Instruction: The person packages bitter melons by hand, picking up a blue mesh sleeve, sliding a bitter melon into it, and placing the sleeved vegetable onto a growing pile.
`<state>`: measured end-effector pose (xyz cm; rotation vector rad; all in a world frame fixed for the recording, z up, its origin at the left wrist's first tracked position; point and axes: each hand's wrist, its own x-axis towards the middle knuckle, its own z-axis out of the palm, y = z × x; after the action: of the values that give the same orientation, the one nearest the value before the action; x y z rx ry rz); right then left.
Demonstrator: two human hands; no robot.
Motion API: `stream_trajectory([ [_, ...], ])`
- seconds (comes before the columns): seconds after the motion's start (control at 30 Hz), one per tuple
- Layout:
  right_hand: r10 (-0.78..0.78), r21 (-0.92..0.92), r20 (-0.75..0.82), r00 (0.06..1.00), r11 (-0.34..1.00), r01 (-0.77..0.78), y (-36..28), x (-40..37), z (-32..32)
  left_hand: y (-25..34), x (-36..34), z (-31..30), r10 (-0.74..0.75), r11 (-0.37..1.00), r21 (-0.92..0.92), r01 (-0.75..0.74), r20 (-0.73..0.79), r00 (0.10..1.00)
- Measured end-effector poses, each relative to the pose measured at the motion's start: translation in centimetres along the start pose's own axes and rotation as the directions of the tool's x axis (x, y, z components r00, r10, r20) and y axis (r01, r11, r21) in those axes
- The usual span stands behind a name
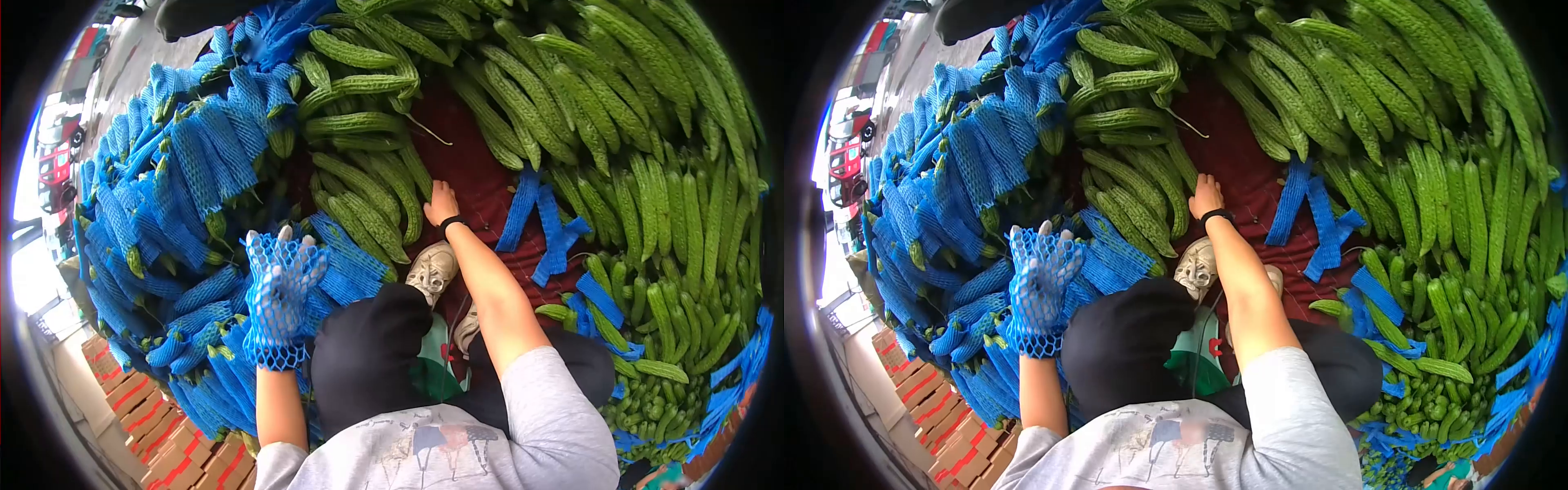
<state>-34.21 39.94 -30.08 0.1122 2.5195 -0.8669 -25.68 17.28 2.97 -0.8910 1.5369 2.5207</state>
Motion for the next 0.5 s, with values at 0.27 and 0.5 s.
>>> stream_trajectory([
  [0.27, -0.01, 0.144, 0.348, 0.937, 0.989, -0.043, 0.8, 3.1, -0.6, -0.5, 0.9, 0.2, 0.14, 0.64, 0.753, -0.15, 0.077, 0.987],
  [0.5, -0.338, 0.856, 0.47, 0.815, -0.051, -0.514, -0.5, -6.5, -9.7, 2.5, -0.9, 1.5, -0.126, 0.95, 0.297, 0.095, 0.086, 0.988],
])
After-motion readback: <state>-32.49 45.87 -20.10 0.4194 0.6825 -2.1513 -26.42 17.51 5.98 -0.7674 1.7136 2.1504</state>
